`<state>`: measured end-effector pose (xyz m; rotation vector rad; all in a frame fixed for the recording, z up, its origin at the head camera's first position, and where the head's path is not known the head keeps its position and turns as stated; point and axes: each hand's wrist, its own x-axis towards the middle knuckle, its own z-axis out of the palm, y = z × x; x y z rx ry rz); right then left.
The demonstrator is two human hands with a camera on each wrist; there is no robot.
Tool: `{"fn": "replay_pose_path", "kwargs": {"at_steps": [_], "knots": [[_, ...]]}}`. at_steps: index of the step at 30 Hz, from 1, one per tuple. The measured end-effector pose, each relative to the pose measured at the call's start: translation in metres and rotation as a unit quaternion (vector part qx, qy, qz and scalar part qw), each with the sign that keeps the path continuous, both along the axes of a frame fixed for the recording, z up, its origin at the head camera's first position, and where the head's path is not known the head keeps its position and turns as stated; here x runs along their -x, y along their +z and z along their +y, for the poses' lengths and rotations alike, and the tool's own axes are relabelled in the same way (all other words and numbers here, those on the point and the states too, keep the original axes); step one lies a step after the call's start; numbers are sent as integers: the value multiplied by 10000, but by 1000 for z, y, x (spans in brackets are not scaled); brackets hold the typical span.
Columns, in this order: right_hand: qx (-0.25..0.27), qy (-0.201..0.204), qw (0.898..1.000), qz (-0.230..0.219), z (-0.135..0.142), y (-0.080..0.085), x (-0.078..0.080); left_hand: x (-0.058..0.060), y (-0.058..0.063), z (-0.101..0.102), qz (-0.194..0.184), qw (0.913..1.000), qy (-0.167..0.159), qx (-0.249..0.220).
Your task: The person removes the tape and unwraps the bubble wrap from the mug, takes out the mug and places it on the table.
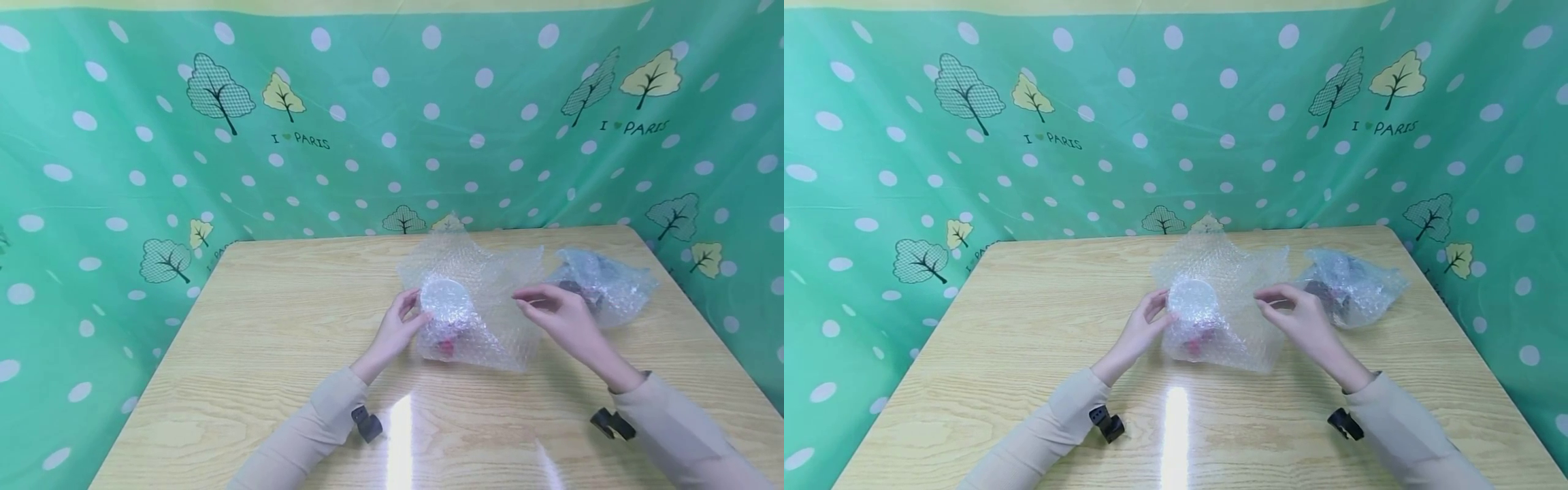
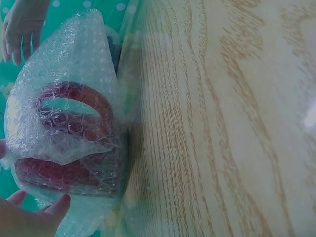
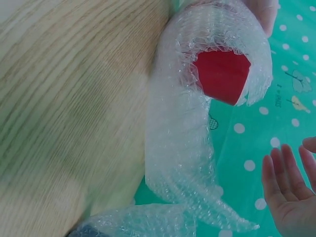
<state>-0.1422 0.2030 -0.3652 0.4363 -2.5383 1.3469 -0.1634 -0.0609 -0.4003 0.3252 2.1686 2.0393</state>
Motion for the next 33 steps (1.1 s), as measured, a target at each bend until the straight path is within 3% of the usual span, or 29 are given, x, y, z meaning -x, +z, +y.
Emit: {"fn": "replay_pose_path", "kwargs": {"at_steps": [7, 14, 22, 33], "knots": [[-141, 228, 9996, -36, -7, 1, 3, 0, 0, 0, 115, 9999, -20, 1], [-192, 392, 9988, -216, -12, -2, 7, -2, 2, -1, 435, 9979, 21, 489], [-125, 681, 9962, -537, -21, -5, 11, 0, 6, -4, 816, 9912, -331, 988], [40, 1084, 9910, -783, -32, -13, 18, 3, 9, -8, 832, 9853, -751, 1290]]}}
